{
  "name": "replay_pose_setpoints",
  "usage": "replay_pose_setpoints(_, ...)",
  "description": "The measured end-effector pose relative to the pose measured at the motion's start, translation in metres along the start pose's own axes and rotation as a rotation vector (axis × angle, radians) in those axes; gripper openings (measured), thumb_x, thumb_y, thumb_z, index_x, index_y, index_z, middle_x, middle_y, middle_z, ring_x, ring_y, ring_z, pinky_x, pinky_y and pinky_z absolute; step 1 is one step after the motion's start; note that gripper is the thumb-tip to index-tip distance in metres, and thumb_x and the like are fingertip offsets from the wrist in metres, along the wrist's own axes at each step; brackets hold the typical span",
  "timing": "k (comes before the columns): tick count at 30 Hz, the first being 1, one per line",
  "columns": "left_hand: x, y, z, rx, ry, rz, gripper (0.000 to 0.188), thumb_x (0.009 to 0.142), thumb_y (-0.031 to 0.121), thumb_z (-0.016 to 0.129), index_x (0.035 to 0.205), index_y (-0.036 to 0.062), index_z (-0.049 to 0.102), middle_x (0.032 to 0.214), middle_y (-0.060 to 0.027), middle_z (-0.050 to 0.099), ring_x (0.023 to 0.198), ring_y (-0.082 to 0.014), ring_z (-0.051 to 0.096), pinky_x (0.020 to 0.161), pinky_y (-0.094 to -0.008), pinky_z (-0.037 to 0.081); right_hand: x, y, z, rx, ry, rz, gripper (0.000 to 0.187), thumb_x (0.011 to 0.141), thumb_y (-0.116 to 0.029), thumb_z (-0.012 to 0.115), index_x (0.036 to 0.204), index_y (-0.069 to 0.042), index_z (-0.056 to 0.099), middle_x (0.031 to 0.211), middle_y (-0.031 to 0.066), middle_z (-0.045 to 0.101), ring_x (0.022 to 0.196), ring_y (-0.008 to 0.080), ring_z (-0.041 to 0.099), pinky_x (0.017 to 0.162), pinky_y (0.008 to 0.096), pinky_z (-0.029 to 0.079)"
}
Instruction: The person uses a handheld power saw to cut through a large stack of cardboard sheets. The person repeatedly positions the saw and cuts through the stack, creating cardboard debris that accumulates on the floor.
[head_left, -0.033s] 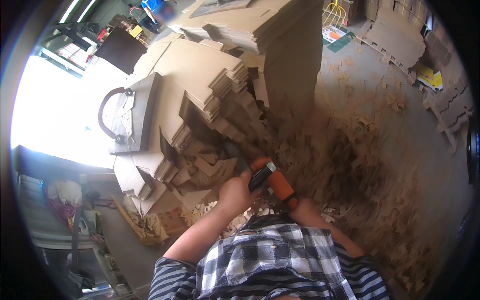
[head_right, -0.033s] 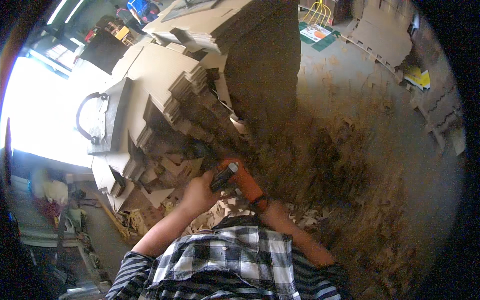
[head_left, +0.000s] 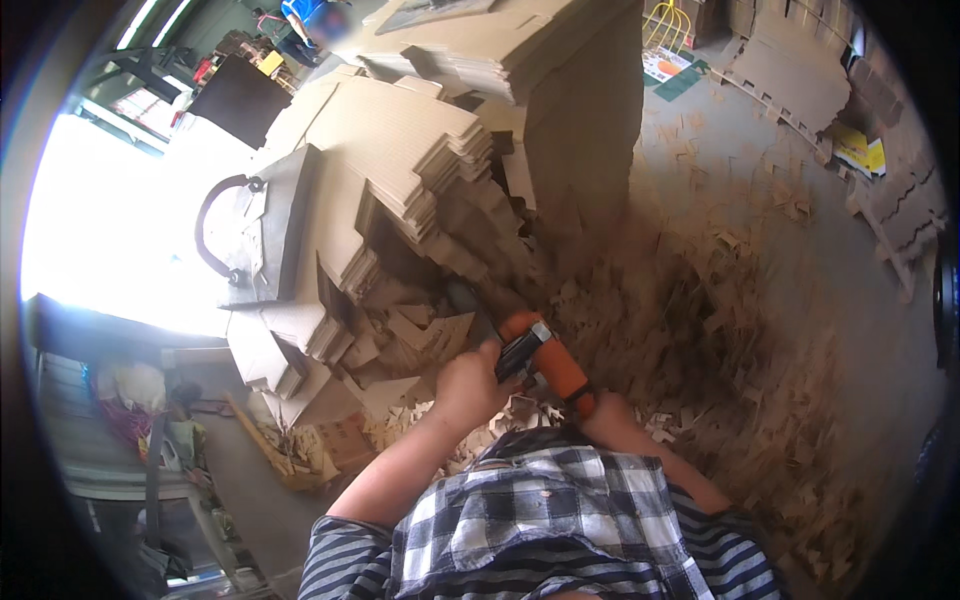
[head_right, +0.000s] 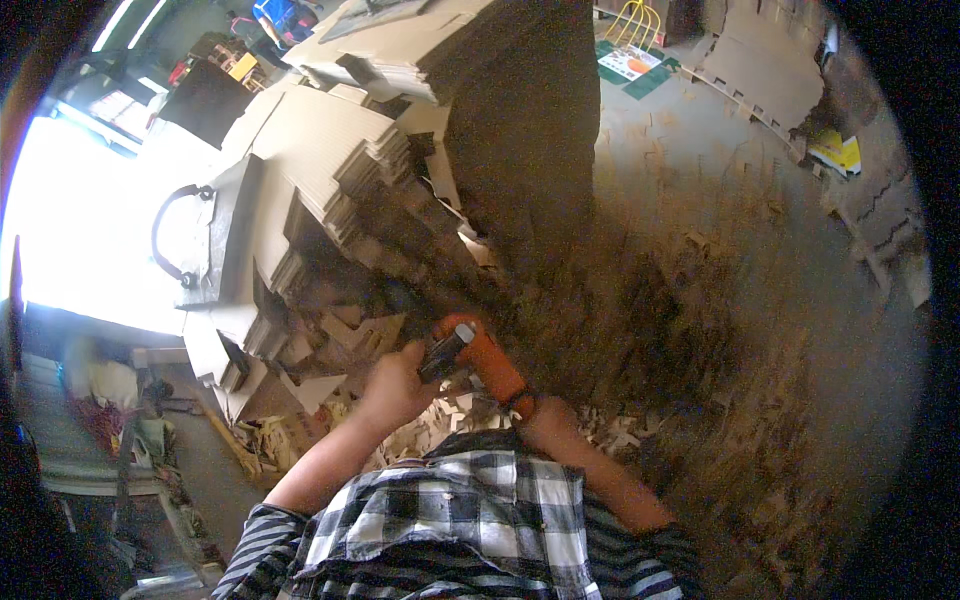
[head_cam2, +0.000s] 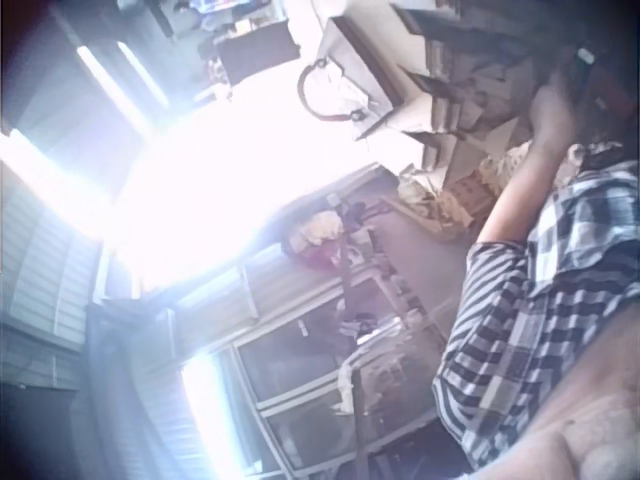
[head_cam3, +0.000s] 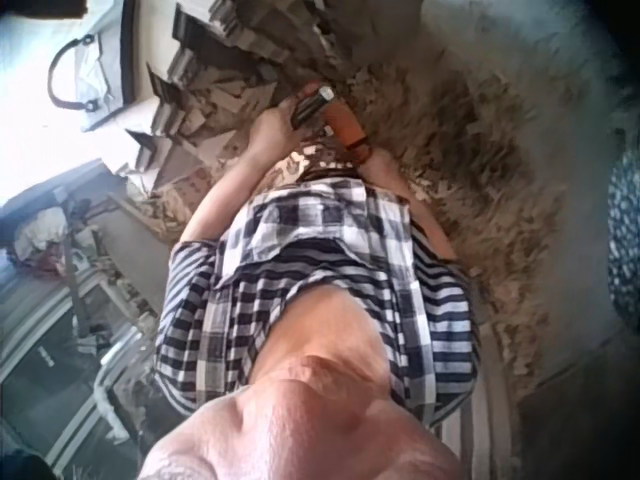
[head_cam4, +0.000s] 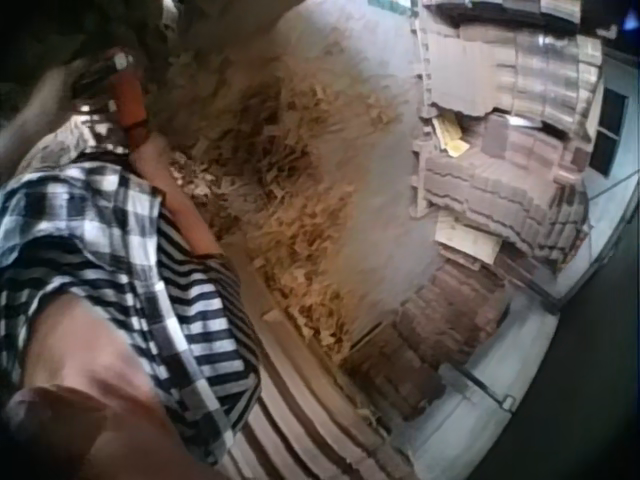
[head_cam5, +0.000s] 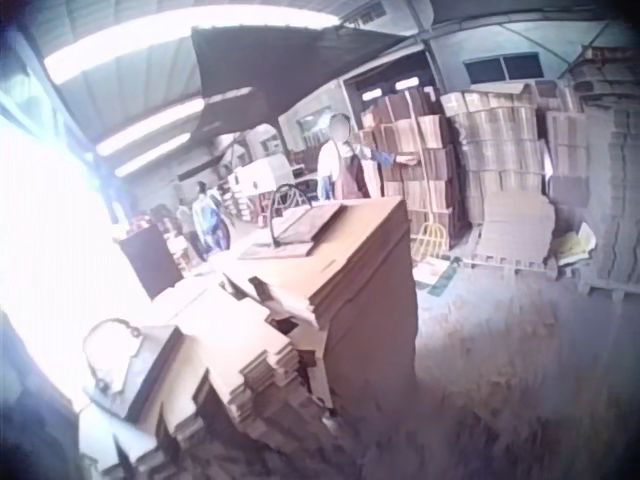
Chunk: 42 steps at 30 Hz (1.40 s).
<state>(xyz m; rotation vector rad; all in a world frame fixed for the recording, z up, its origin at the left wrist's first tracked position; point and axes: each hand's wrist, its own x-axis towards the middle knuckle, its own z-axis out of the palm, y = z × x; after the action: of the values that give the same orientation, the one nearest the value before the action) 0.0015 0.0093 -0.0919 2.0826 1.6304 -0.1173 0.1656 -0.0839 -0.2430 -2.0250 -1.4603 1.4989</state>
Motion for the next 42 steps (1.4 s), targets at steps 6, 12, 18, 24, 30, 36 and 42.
replay_pose_setpoints(6,-0.006,0.002,0.007,-0.020,0.025,-0.040,0.032,0.064,0.025,0.064,0.082,0.0033,0.048,0.067,-0.0165,0.056,0.069,-0.0334,0.055,0.060,-0.0406,0.042,0.008,0.004,0.000,0.010,-0.099,0.002,0.029,0.056,-0.015,0.063,0.079,0.001,0.056,0.074,0.0181,0.058,0.071,0.0316,0.057,0.061,0.0357,0.044)
replay_pose_setpoints(12,-0.007,0.003,0.027,-0.113,-0.053,0.009,0.032,0.063,0.024,0.064,0.082,0.0026,0.050,0.068,-0.0182,0.056,0.068,-0.0334,0.056,0.060,-0.0382,0.043,0.011,0.076,0.043,-0.021,-0.096,-0.069,0.031,0.061,-0.025,0.062,0.072,0.003,0.057,0.068,0.0181,0.058,0.063,0.0308,0.057,0.057,0.0369,0.045)
replay_pose_setpoints(18,-0.020,0.028,0.051,-0.181,-0.056,0.066,0.027,0.061,0.018,0.063,0.079,0.0008,0.050,0.068,-0.0206,0.055,0.068,-0.0345,0.056,0.057,-0.0367,0.044,-0.038,0.062,-0.010,-0.072,-0.125,0.006,0.037,0.061,-0.033,0.064,0.070,0.002,0.056,0.064,0.0184,0.057,0.063,0.0304,0.058,0.056,0.0349,0.044)
replay_pose_setpoints(24,-0.024,0.036,0.017,-0.084,-0.020,0.039,0.021,0.065,0.018,0.059,0.078,0.0034,0.051,0.065,-0.0187,0.055,0.067,-0.0346,0.055,0.058,-0.0393,0.043,-0.019,0.054,0.004,-0.011,-0.040,-0.016,0.032,0.059,-0.026,0.064,0.074,0.001,0.057,0.070,0.0190,0.058,0.069,0.0336,0.057,0.060,0.0362,0.044)
replay_pose_setpoints(30,0.005,0.018,0.013,-0.034,0.049,0.009,0.024,0.064,0.018,0.060,0.080,0.0035,0.051,0.069,-0.0173,0.057,0.070,-0.0336,0.055,0.062,-0.0395,0.043,0.014,0.022,-0.005,-0.021,-0.079,0.110,0.033,0.059,-0.021,0.062,0.084,-0.001,0.056,0.076,0.0187,0.058,0.073,0.0331,0.056,0.062,0.0369,0.045)
replay_pose_setpoints(36,0.015,0.010,0.041,-0.074,-0.078,-0.011,0.037,0.064,0.016,0.058,0.098,0.0055,0.049,0.074,-0.0176,0.057,0.074,-0.0328,0.056,0.065,-0.0386,0.044,0.017,0.055,0.016,-0.079,-0.108,0.063,0.027,0.061,-0.018,0.060,0.081,0.001,0.056,0.075,0.0179,0.058,0.072,0.0319,0.057,0.062,0.0368,0.045)
replay_pose_setpoints(42,0.018,0.018,0.064,-0.161,-0.154,0.050,0.051,0.064,0.015,0.056,0.113,0.0132,0.043,0.076,-0.0169,0.058,0.075,-0.0323,0.056,0.067,-0.0382,0.044,-0.006,0.061,0.000,0.007,-0.198,0.157,0.029,0.060,-0.020,0.061,0.076,0.004,0.057,0.071,0.0192,0.058,0.067,0.0315,0.057,0.059,0.0362,0.044)
